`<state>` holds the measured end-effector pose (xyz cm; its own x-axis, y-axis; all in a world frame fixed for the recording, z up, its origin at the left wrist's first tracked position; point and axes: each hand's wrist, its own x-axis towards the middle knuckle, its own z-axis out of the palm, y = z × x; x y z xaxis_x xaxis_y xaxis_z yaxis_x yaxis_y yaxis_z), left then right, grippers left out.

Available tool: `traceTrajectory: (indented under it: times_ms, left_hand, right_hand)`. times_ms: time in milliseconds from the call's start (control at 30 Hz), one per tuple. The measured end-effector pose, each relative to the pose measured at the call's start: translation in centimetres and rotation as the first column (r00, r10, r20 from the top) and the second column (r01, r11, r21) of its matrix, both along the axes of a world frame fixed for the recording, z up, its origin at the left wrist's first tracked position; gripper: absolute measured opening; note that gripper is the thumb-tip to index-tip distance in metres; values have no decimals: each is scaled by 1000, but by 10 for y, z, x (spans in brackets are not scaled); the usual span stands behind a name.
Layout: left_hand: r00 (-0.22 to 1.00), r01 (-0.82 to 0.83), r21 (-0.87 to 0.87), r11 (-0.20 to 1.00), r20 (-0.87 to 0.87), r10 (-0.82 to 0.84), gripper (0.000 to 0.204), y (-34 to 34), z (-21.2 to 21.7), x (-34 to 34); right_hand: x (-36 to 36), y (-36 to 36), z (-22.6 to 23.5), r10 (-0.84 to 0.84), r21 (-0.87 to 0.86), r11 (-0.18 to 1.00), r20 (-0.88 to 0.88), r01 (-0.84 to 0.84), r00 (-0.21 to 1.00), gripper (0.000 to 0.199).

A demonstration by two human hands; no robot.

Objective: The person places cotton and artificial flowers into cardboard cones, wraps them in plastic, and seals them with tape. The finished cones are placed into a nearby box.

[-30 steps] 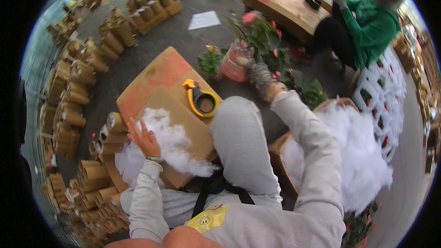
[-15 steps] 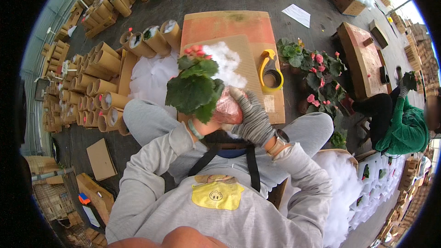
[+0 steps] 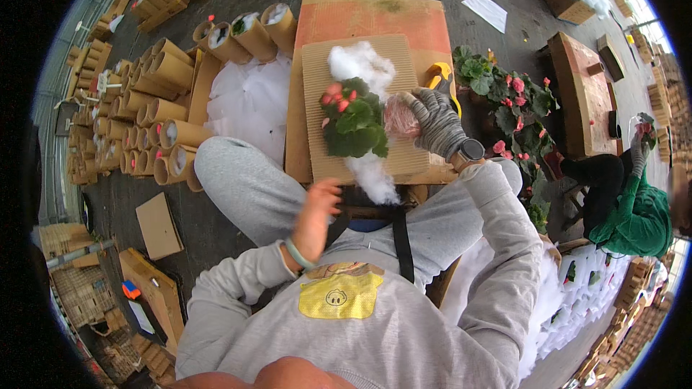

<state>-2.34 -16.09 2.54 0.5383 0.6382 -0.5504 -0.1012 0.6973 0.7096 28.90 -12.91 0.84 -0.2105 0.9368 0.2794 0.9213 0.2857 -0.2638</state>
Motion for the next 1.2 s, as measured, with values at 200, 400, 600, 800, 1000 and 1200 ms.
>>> traceTrajectory:
  times_ms: [200,400,600,800,1000,1200]
  left_hand:
    - [923,385,920,-69,-385,14,61,26,33,160]
    - [677,734,673,-84,-718,164,96,104,-29,178]
    - [690,723,685,-85,-712,129,83,105,-20,174]
    - [723,690,716,-109,-676,140,82,107,-18,171]
    - [733,680,726,-103,-667,133,83,109,-22,174]
    - [726,688,719,-98,-677,121,85,114,-20,172]
  right_hand:
    - [17,-8,-20,-40,23,999,-71,42,997,65]
    - [-8,-75,-64,-701,-458,709,-369,537,611,61]
    - [-43,-95,-75,-681,-415,699,-139,582,719,50]
    - [-40,-98,-67,-732,-533,666,-332,522,594,42]
    - [-44,-90,-85,-716,-580,698,-538,420,446,35]
    - [-50,-83,-71,-823,-600,568,-427,564,374,31]
